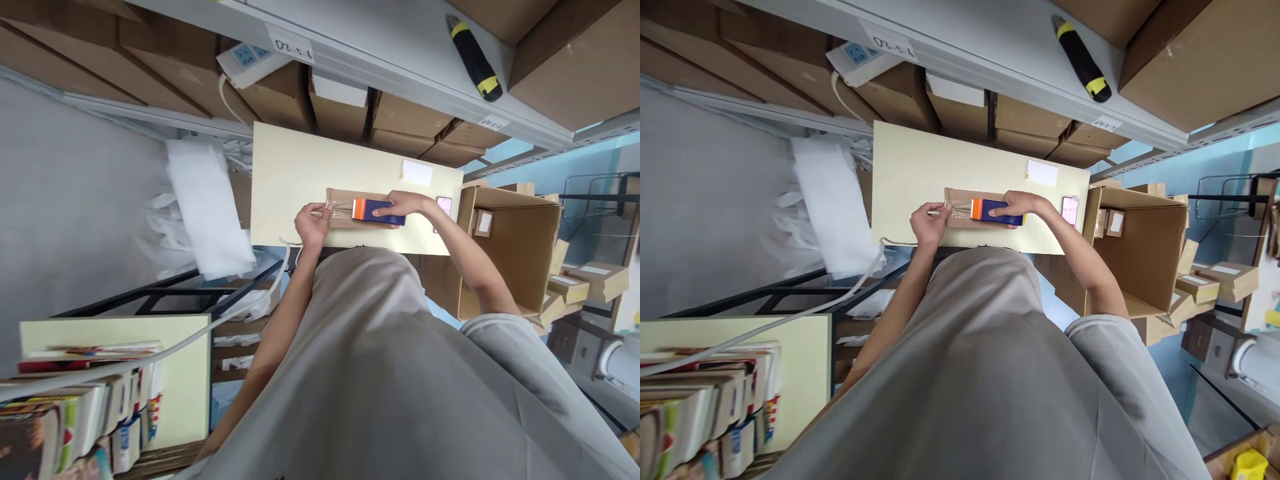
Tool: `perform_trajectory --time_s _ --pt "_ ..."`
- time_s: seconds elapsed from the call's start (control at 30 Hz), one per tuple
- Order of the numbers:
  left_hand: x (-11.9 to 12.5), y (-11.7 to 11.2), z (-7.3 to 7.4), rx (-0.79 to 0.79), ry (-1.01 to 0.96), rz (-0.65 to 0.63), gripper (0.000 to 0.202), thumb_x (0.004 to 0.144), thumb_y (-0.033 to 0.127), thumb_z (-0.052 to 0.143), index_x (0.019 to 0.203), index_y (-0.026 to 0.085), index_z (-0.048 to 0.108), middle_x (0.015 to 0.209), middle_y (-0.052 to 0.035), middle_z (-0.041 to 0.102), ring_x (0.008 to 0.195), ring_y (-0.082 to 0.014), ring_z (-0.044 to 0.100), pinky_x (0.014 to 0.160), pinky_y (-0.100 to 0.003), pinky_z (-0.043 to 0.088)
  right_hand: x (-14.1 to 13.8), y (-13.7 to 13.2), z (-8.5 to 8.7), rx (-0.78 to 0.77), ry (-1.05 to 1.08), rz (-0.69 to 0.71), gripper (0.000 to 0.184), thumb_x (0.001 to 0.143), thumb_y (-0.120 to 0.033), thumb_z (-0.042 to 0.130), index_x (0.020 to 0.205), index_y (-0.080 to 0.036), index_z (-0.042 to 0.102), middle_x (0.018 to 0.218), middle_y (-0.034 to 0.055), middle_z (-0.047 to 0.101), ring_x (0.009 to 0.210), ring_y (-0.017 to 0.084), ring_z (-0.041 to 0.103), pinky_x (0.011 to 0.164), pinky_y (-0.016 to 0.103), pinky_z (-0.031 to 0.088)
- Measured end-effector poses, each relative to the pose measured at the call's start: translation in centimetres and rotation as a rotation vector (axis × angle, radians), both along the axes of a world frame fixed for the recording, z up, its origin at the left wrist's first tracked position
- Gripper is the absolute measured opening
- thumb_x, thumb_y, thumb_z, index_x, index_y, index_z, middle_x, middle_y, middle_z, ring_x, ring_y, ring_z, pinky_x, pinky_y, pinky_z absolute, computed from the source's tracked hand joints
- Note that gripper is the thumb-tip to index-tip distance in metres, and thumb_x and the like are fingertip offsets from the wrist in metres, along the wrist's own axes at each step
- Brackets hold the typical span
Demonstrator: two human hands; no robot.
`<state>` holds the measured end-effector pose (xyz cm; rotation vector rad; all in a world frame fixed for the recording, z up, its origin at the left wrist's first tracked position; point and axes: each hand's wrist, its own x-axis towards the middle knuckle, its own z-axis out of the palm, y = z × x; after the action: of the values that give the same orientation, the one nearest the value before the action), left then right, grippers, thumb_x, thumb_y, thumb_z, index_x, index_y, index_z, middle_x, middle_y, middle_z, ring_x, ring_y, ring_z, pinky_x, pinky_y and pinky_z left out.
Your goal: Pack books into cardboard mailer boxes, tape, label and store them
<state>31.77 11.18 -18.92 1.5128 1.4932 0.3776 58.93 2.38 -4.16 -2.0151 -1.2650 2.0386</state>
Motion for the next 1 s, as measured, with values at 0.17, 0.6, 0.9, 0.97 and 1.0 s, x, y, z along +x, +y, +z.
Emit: perform_trajectory --time_s 0.17,0.6,0.9,0.97,1.0 --pt "0.5 -0.4 1.1 0.064 0.064 -0.020 0.023 0.099 0.044 0.077 0.102 0.022 0.082 0.107 -0.0074 0.084 0.088 -0.0248 0.072 0.098 -0.039 0.054 0.0 0.0 0.1 -0.005 -0.011 0.021 0.068 0.087 -0.085 0.084 0.070 -0.021 0.068 0.069 0.0077 0.081 0.067 0.019 0.076 0.073 0.029 0.057" --pt "0.6 -1.0 1.4 0.109 0.073 -0.052 0.019 0.104 0.039 0.070 0.100 0.022 0.078 0.111 -0.0101 0.078 0.100 -0.0277 0.073 0.104 -0.040 0.053 -0.1 0.4 0.4 -0.014 -0.045 0.093 0.069 0.091 -0.085 0.079 0.068 -0.020 0.071 0.069 0.0083 0.080 0.068 0.020 0.072 0.075 0.031 0.054" --pt "0.5 -0.9 1.6 0.126 0.141 -0.035 0.020 0.102 0.041 0.071 0.096 0.023 0.078 0.112 -0.0102 0.080 0.099 -0.0286 0.073 0.106 -0.042 0.054 2.2 -1.1 1.7 -0.078 -0.068 0.079 0.074 0.076 -0.094 0.085 0.076 -0.020 0.079 0.068 0.0085 0.080 0.072 0.025 0.076 0.071 0.034 0.055" --pt "0.4 -0.8 1.6 0.132 0.146 -0.023 0.020 0.101 0.040 0.071 0.096 0.023 0.078 0.112 -0.0103 0.080 0.098 -0.0285 0.073 0.106 -0.042 0.054 4.8 -3.0 2.6 -0.105 -0.116 0.100 0.078 0.073 -0.098 0.083 0.076 -0.020 0.080 0.065 0.0084 0.079 0.068 0.024 0.074 0.067 0.034 0.054" --pt "0.4 -0.8 1.6 0.133 0.146 -0.021 0.020 0.101 0.040 0.071 0.096 0.023 0.078 0.111 -0.0104 0.080 0.097 -0.0284 0.073 0.105 -0.042 0.054 6.3 -4.2 3.1 -0.115 -0.144 0.106 0.079 0.072 -0.099 0.083 0.075 -0.020 0.080 0.064 0.0081 0.078 0.065 0.024 0.073 0.065 0.034 0.054"
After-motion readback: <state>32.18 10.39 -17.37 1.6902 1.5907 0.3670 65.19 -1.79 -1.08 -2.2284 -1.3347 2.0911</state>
